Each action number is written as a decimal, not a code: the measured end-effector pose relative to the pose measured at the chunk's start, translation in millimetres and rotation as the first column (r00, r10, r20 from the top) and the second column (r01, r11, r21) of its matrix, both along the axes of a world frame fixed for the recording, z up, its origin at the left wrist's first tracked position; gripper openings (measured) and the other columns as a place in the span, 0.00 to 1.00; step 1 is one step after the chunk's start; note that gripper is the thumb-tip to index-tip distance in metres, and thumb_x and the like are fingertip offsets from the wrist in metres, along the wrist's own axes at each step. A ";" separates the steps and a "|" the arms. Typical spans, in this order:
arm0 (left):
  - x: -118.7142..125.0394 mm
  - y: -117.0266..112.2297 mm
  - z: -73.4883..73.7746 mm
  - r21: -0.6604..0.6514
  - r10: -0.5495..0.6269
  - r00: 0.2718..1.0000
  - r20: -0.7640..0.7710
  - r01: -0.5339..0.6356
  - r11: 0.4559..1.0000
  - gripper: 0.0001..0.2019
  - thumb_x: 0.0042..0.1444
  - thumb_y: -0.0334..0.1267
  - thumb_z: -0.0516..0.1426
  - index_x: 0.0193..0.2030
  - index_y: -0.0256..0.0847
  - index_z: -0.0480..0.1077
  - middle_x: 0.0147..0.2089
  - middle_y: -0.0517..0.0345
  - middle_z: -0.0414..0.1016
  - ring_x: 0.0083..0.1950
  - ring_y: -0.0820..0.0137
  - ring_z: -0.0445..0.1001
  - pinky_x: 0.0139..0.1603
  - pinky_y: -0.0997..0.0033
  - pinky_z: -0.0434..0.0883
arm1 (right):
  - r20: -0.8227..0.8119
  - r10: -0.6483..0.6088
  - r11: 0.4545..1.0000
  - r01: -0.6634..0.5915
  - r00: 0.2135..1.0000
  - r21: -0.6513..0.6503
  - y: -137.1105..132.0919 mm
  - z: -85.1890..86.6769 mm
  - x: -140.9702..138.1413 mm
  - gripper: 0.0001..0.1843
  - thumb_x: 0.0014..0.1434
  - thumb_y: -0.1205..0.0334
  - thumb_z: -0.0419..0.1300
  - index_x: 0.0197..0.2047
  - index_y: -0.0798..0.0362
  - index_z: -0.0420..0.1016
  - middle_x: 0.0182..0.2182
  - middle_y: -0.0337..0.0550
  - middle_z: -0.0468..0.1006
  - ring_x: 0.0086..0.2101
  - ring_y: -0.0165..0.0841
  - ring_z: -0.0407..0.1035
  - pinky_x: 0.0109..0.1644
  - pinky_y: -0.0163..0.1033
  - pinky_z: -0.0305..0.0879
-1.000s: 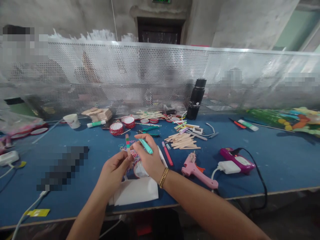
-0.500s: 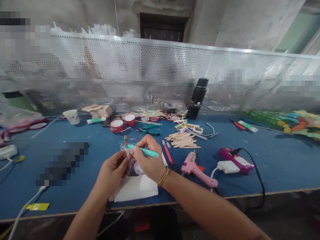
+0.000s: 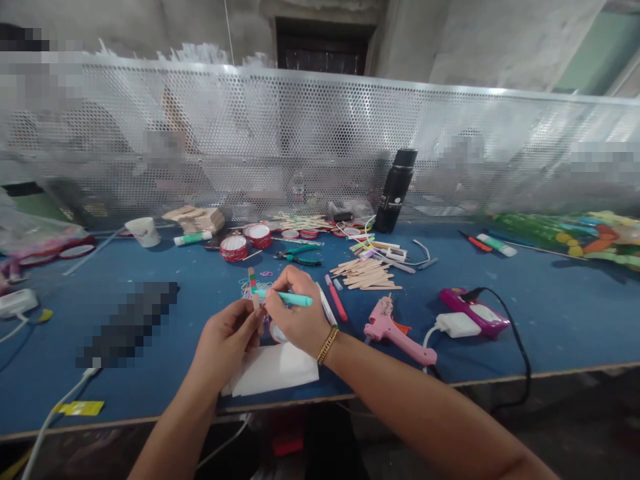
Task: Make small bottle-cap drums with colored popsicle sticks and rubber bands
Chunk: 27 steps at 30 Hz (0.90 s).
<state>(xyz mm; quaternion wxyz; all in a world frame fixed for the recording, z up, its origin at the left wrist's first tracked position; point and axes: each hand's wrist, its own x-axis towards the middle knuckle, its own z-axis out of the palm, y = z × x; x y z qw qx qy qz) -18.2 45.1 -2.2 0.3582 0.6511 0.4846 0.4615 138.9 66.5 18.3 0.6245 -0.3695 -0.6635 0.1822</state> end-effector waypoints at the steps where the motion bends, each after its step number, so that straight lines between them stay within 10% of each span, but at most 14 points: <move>1: -0.2 0.4 -0.6 0.002 0.004 1.000 -0.008 -0.004 1.000 0.16 0.65 0.50 0.56 0.29 0.43 0.67 0.21 0.63 0.69 0.23 0.71 0.66 0.26 0.72 0.62 | -0.002 -0.007 1.000 0.007 1.000 0.000 0.3 0.0 0.2 0.09 0.58 0.62 0.59 0.27 0.48 0.65 0.25 0.34 0.69 0.28 0.32 0.64 0.36 0.40 0.60; 27: 0.2 -0.5 -3.3 0.008 0.036 0.999 0.016 -0.036 0.999 0.16 0.62 0.50 0.56 0.28 0.43 0.66 0.21 0.63 0.67 0.21 0.72 0.65 0.24 0.73 0.61 | -0.006 0.007 1.000 -0.007 1.000 0.025 1.4 0.5 3.1 0.10 0.58 0.62 0.58 0.27 0.48 0.63 0.23 0.33 0.68 0.26 0.30 0.63 0.33 0.38 0.59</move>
